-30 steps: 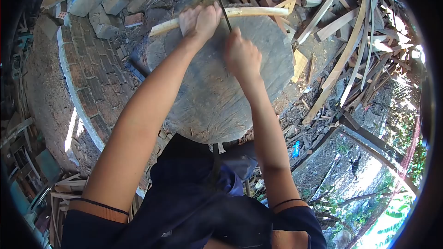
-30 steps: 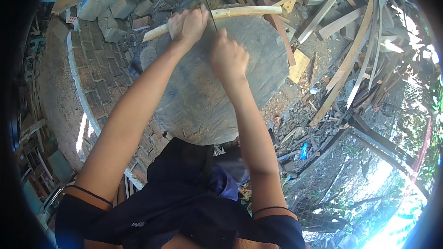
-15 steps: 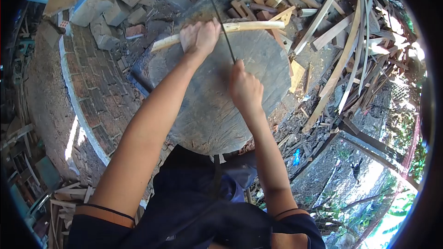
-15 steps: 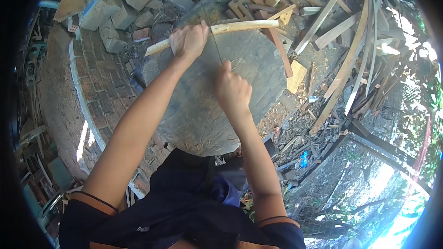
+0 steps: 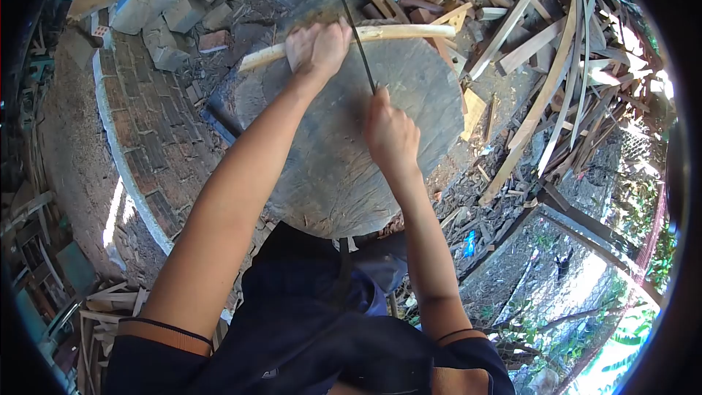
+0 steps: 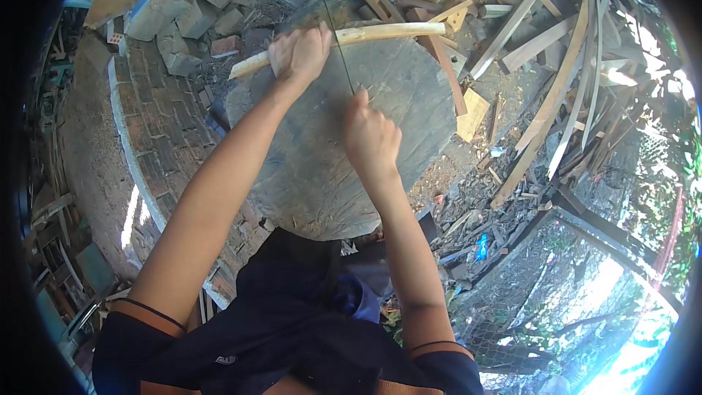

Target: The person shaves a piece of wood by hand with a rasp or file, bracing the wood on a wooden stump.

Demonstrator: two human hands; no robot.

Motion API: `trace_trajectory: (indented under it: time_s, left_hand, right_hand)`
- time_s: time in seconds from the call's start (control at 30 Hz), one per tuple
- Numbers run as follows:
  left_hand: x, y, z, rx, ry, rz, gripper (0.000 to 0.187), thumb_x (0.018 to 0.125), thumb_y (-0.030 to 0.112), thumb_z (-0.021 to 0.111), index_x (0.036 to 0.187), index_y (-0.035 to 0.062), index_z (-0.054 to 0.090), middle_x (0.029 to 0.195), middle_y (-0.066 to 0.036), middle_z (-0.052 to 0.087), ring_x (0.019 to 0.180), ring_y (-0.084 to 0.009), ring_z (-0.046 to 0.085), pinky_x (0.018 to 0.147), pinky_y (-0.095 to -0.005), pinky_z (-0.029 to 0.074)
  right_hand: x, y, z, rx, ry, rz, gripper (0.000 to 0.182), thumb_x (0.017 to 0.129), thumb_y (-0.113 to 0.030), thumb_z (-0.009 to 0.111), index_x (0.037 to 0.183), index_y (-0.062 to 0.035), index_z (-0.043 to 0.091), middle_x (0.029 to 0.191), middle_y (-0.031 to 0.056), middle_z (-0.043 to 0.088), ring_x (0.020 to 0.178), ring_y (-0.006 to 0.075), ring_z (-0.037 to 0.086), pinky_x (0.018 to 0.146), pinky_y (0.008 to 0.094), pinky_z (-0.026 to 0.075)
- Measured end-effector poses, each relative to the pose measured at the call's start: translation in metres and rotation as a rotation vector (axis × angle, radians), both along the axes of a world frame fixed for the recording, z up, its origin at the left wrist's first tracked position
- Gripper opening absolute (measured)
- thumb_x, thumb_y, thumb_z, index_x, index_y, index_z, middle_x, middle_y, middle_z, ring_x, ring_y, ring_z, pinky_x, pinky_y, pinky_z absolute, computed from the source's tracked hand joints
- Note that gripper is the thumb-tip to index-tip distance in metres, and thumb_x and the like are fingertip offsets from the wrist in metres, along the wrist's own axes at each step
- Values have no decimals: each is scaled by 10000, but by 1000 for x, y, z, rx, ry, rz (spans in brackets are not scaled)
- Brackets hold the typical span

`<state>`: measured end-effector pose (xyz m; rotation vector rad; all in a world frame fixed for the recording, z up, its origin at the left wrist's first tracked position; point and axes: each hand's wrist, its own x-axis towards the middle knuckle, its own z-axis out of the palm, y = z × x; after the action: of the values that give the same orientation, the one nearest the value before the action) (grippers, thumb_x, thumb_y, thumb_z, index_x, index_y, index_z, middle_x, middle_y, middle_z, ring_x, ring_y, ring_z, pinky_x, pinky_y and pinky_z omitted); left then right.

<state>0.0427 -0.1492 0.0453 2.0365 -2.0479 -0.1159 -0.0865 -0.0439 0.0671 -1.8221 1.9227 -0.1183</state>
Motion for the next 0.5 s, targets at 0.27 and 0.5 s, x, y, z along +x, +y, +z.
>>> trace_trajectory:
  time_s: [0.27,0.5]
  left_hand:
    - [-2,-3,-9,-119,-23,-17,496,942,318,405,602,79,676,643,-171,650,598,-343,657,650,-434,505]
    - [-3,-1,-4,-72,1,-8,490,940,315,418,596,78,672,625,-169,643,574,-333,651,623,-427,506]
  right_hand:
    - [8,-39,-14,-232,-114,-3,172,925,-214,421,927,-52,478,720,255,638,697,451,635,621,546,496]
    - [10,-38,-11,-114,-21,0,126,872,-158,448,933,-62,502,774,222,668,741,397,670,657,489,534]
